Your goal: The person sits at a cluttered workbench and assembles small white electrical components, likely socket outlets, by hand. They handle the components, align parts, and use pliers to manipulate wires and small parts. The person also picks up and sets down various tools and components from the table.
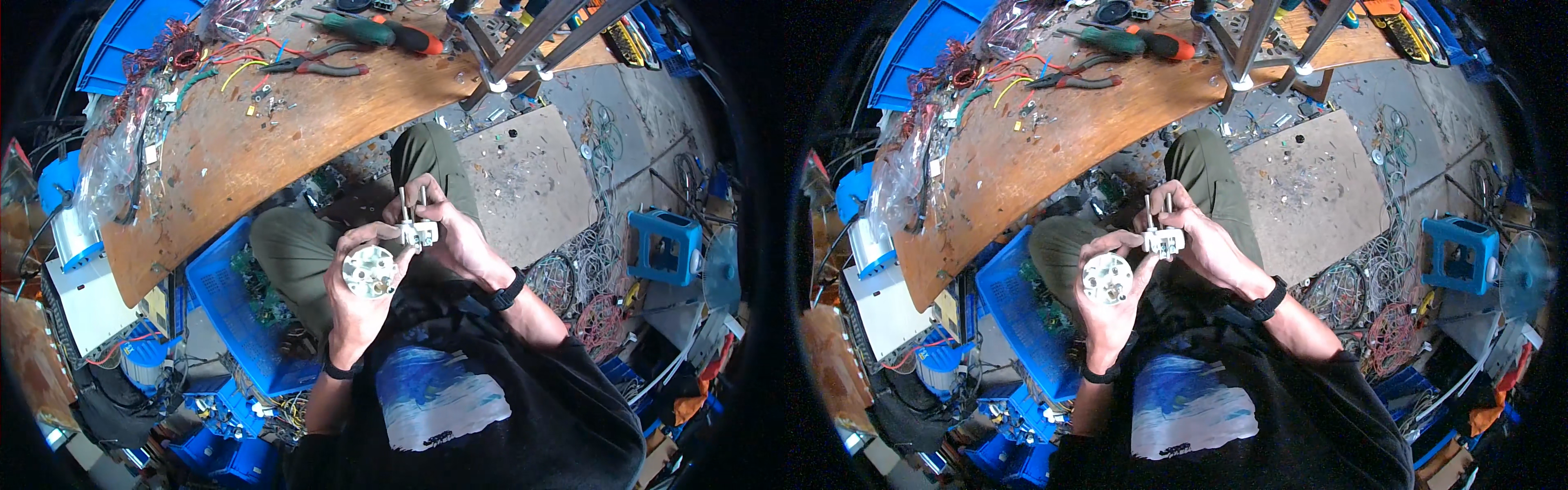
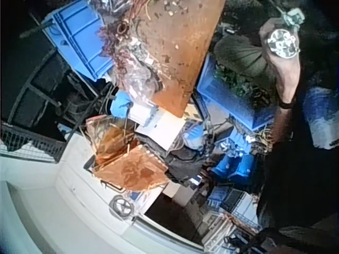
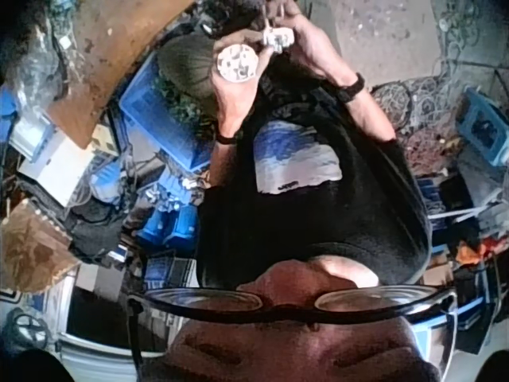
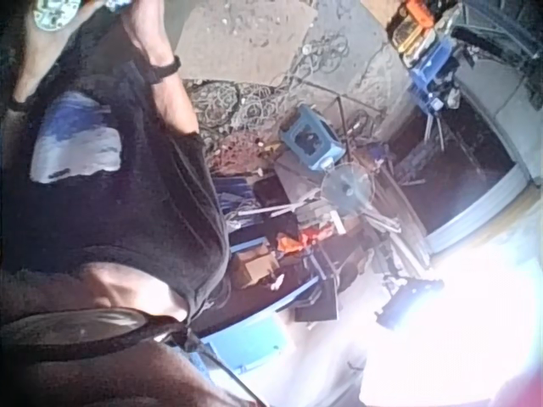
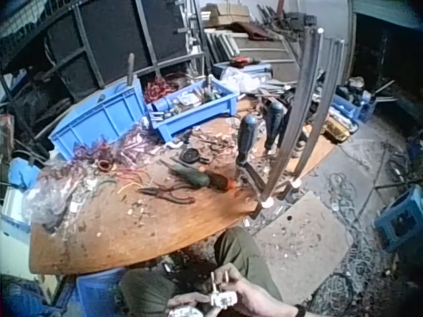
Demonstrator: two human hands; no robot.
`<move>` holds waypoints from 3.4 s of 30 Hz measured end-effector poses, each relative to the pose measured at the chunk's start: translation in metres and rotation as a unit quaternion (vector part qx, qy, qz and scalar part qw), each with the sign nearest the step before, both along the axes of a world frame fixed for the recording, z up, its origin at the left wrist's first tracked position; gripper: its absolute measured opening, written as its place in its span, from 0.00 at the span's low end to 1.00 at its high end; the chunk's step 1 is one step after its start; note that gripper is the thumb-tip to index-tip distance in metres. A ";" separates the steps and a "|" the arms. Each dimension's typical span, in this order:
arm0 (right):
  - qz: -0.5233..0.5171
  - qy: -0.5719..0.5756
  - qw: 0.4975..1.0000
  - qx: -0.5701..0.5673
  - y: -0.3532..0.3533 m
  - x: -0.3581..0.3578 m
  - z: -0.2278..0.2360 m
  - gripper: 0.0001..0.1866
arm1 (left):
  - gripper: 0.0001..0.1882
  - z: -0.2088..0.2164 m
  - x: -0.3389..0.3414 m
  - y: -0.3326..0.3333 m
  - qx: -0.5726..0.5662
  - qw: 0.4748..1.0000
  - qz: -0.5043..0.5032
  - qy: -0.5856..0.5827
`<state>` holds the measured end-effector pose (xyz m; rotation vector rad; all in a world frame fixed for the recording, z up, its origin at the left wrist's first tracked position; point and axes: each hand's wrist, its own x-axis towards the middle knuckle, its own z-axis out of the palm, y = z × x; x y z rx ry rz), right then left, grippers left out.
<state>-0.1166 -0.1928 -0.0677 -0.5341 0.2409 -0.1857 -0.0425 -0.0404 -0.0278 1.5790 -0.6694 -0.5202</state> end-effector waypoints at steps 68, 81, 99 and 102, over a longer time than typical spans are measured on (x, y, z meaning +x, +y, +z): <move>-0.045 -0.011 0.979 -0.198 -0.010 -0.016 0.006 0.37 | 0.18 -0.007 0.001 0.005 -0.049 0.983 0.053 -0.167; -0.054 0.027 0.983 -0.175 -0.003 -0.015 0.005 0.37 | 0.18 0.002 0.015 -0.001 -0.009 0.924 0.032 -0.380; -0.072 0.042 0.994 -0.068 -0.002 -0.014 -0.001 0.09 | 0.13 -0.011 0.005 -0.001 -0.034 0.978 0.107 -0.174; -0.077 0.053 0.994 -0.052 0.001 -0.012 0.003 0.10 | 0.15 -0.001 0.003 0.001 0.025 0.987 0.098 -0.126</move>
